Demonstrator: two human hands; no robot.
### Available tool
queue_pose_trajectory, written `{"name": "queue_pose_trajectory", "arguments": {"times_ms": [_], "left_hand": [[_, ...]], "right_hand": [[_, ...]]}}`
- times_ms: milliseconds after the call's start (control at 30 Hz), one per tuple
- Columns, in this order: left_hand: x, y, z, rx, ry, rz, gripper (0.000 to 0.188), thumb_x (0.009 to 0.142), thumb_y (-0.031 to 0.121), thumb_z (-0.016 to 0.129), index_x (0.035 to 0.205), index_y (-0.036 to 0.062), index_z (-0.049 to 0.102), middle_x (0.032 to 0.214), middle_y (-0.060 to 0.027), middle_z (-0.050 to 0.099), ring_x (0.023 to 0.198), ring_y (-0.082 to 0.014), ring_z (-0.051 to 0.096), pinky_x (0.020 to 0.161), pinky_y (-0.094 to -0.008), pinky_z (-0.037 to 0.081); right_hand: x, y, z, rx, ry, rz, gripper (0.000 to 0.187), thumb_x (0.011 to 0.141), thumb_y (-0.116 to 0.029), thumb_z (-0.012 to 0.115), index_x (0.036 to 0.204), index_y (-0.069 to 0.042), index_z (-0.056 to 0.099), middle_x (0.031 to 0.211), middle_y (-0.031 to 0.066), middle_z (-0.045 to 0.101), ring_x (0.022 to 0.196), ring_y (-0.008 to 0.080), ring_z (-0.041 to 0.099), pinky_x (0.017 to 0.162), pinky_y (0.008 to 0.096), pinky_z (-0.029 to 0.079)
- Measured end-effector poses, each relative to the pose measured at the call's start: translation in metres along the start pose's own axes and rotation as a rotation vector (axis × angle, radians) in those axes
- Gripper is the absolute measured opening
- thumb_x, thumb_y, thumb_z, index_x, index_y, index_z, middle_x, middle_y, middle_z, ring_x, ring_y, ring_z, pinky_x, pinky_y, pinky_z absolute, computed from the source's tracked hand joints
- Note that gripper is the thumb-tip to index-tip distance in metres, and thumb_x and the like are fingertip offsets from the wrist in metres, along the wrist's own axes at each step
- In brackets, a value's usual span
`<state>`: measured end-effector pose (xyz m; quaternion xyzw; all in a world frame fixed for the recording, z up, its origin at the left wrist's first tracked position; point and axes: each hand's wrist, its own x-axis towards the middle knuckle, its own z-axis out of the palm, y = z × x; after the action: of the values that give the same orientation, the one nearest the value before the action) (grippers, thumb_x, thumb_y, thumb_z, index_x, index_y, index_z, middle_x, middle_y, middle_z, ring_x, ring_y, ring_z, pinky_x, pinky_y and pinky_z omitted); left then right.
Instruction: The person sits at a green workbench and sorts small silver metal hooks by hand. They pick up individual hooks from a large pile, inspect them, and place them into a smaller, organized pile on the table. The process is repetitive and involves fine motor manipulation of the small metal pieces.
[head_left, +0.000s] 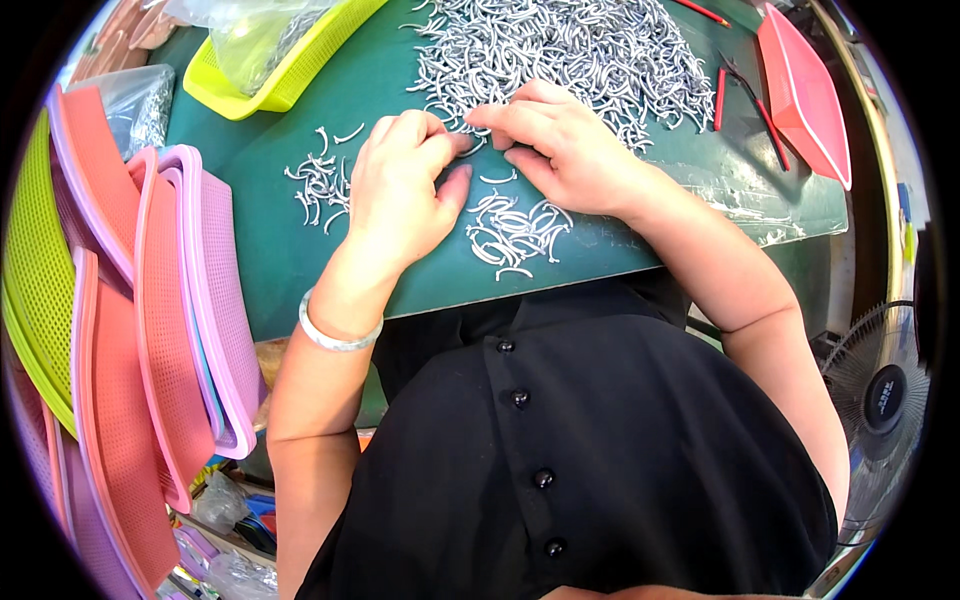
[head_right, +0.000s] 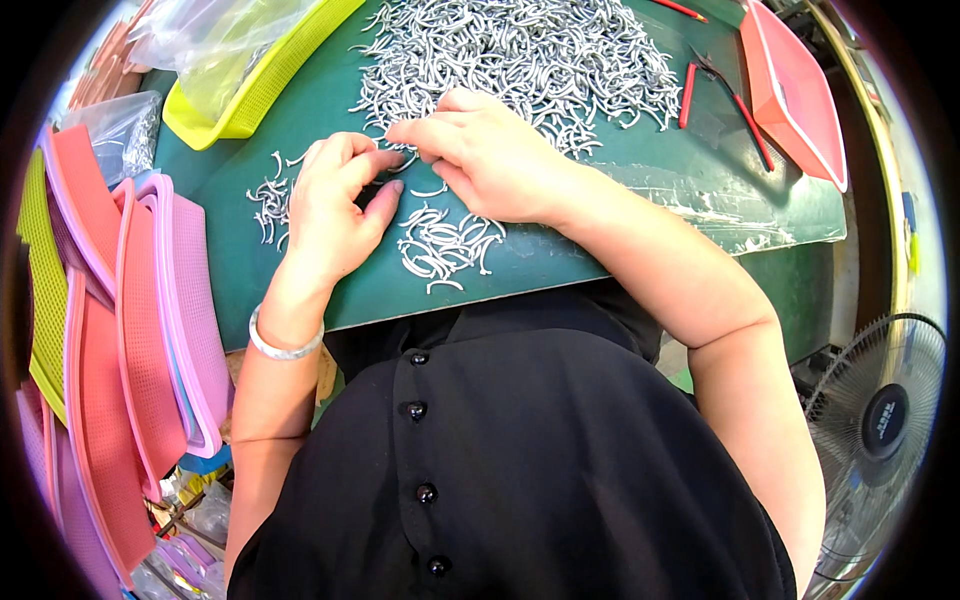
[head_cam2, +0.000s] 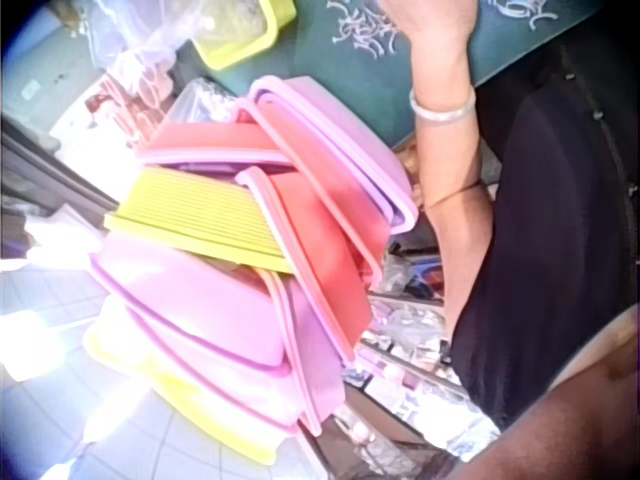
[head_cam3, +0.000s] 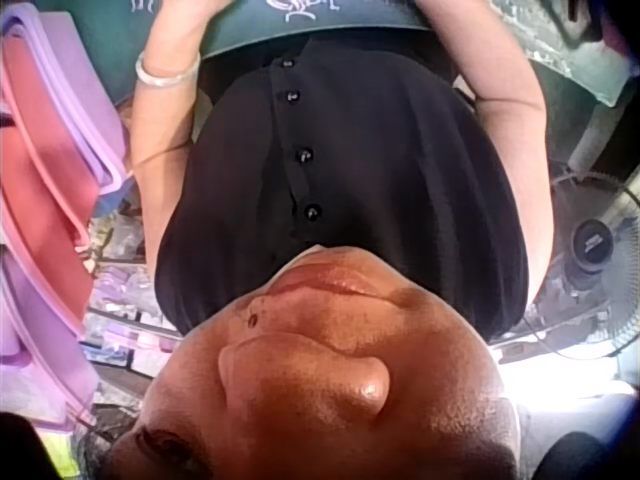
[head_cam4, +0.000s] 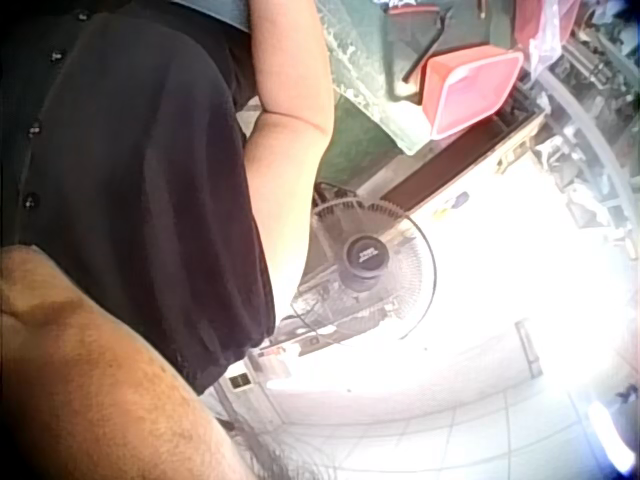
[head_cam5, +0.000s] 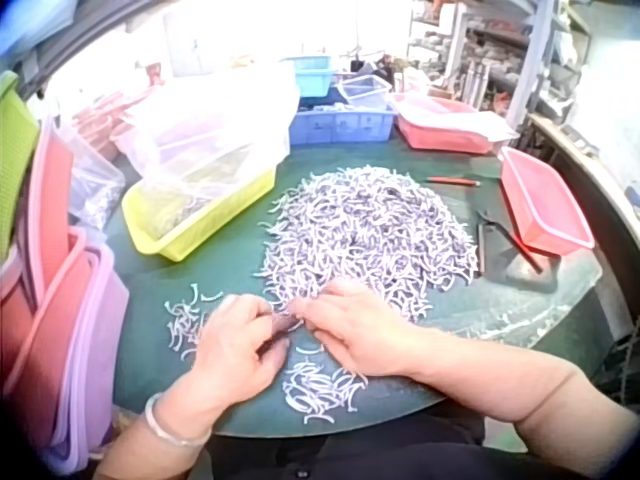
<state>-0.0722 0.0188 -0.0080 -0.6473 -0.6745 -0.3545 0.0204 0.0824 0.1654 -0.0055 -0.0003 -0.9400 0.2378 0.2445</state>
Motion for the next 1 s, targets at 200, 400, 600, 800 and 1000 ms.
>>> {"name": "queue_pose_trajectory", "arguments": {"times_ms": [200, 400, 600, 800, 1000], "left_hand": [[-0.001, -0.002, 0.002, -0.001, 0.0, -0.02, 0.017, 0.068, 0.006, 0.077, 0.085, 0.0054, 0.071, 0.088, -0.0066, 0.059, 0.084, -0.0269, 0.057, 0.074, -0.0381, 0.048], [0.0, -0.001, 0.004, -0.014, 0.012, 0.068, 0.014, 0.071, 0.0, 0.074, 0.083, 0.0037, 0.068, 0.089, -0.0073, 0.06, 0.086, -0.0277, 0.057, 0.075, -0.0374, 0.048], [-0.001, -0.001, 0.006, -0.05, 0.02, 0.114, 0.016, 0.069, -0.001, 0.075, 0.083, 0.0032, 0.067, 0.091, -0.0079, 0.06, 0.087, -0.0276, 0.057, 0.077, -0.0366, 0.048], [-0.001, 0.001, 0.004, -0.113, -0.028, 0.031, 0.02, 0.066, 0.004, 0.077, 0.085, 0.0048, 0.069, 0.089, -0.0062, 0.059, 0.087, -0.0274, 0.057, 0.077, -0.0375, 0.048], [-0.003, 0.001, 0.004, -0.098, -0.058, 0.009, 0.022, 0.065, 0.006, 0.078, 0.085, 0.0055, 0.071, 0.089, -0.0055, 0.06, 0.088, -0.0271, 0.057, 0.079, -0.0382, 0.048]], "right_hand": [[0.002, 0.0, 0.006, -0.056, 0.041, -0.041, 0.049, 0.072, -0.002, 0.069, 0.121, -0.006, 0.061, 0.09, 0.0054, 0.065, 0.091, 0.0265, 0.057, 0.084, 0.0394, 0.047], [0.004, -0.003, 0.007, -0.093, 0.028, -0.07, 0.047, 0.074, -0.005, 0.069, 0.12, -0.008, 0.062, 0.093, 0.0052, 0.066, 0.093, 0.0268, 0.057, 0.085, 0.0393, 0.046], [0.002, -0.001, 0.01, -0.061, 0.026, -0.039, 0.042, 0.078, -0.007, 0.066, 0.12, -0.01, 0.061, 0.085, 0.004, 0.064, 0.091, 0.0267, 0.057, 0.082, 0.0399, 0.046], [0.0, -0.004, 0.006, -0.011, -0.012, -0.026, 0.049, 0.078, -0.004, 0.063, 0.126, -0.011, 0.055, 0.084, 0.0037, 0.063, 0.089, 0.0259, 0.057, 0.081, 0.041, 0.045], [0.001, -0.013, 0.002, -0.067, -0.073, -0.01, 0.063, 0.075, 0.002, 0.065, 0.135, -0.008, 0.049, 0.088, 0.0023, 0.062, 0.092, 0.026, 0.055, 0.085, 0.0404, 0.043]]}}
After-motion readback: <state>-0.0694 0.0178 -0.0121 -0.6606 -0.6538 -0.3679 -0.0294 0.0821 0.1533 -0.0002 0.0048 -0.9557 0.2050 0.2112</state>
